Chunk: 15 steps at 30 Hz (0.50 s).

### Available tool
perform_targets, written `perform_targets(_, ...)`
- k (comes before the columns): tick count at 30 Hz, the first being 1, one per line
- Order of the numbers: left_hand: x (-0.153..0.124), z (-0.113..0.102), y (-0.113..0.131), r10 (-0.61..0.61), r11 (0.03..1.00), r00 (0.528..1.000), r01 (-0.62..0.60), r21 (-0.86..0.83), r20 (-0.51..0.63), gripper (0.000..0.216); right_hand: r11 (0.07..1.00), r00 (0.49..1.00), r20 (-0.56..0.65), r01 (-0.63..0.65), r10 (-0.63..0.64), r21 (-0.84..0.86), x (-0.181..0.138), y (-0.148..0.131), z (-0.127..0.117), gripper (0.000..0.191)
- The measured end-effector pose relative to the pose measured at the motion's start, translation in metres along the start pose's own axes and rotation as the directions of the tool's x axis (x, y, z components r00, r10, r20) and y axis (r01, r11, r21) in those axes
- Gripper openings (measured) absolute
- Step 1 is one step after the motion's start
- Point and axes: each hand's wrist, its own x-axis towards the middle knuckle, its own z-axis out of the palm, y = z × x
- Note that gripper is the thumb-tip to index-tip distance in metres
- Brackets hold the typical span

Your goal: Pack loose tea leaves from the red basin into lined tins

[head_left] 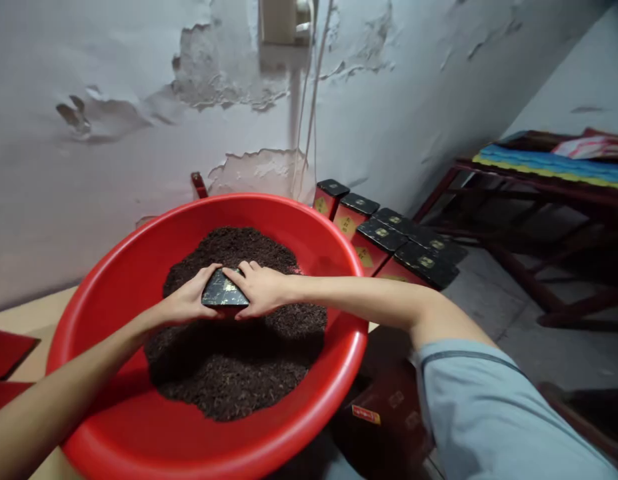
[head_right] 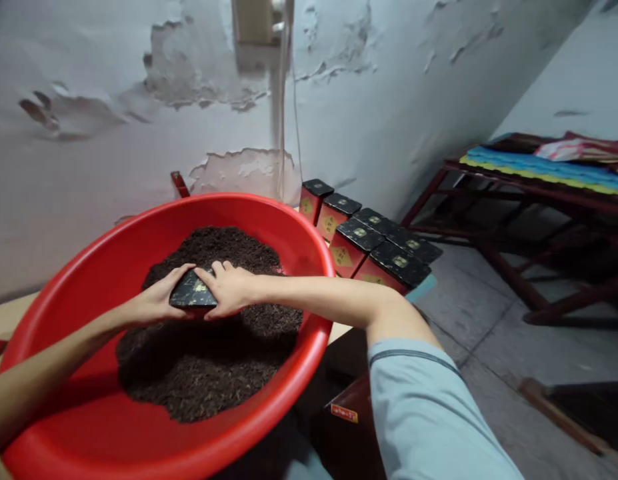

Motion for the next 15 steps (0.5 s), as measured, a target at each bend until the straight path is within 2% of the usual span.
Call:
perform_targets(2, -0.002, -0.005, 0.017, 0.043, 0.997, 0.998, -0.04, 0.064, -0.04, 0.1, 0.998, 0.999, -0.022, 0.033, -0.034, -0.044, -0.01, 0.0, -0.009, 0.106)
perform_targets(4, -0.004, -0.016, 0.044, 0.091, 0.988, 0.992, -0.079, 0.133, -0.092, 0.096, 0.995, 0.993, -0.095, 0.065, -0.073, -0.081, -0.028, 0.0, -0.025, 0.1)
perform_targets(6, -0.006, -0.034, 0.081, 0.167, 0.969, 0.973, -0.131, 0.209, -0.161, 0.095, 0.99, 0.972, -0.216, 0.068, -0.094, -0.124, -0.052, 0.001, -0.046, 0.101)
perform_targets(8, -0.003, -0.055, 0.125, 0.282, 0.933, 0.936, -0.217, 0.286, -0.209, 0.095, 0.986, 0.93, -0.359, 0.019, -0.079, -0.168, -0.08, 0.005, -0.07, 0.101)
perform_targets(10, 0.008, -0.074, 0.173, 0.43, 0.868, 0.874, -0.33, 0.372, -0.228, 0.091, 0.978, 0.863, -0.504, -0.076, -0.033, -0.193, -0.11, 0.013, -0.097, 0.095)
perform_targets(11, 0.017, -0.08, 0.196, 0.496, 0.839, 0.825, -0.374, 0.396, -0.271, 0.086, 0.971, 0.82, -0.573, -0.137, 0.0, -0.196, -0.124, 0.019, -0.11, 0.095)
perform_targets(12, 0.029, -0.084, 0.219, 0.531, 0.826, 0.784, -0.392, 0.404, -0.323, 0.078, 0.959, 0.773, -0.633, -0.206, 0.039, -0.193, -0.137, 0.028, -0.122, 0.097)
perform_targets(15, 0.08, -0.082, 0.272, 0.571, 0.809, 0.706, -0.396, 0.435, -0.419, 0.062, 0.881, 0.621, -0.761, -0.45, 0.19, -0.148, -0.165, 0.067, -0.147, 0.106)
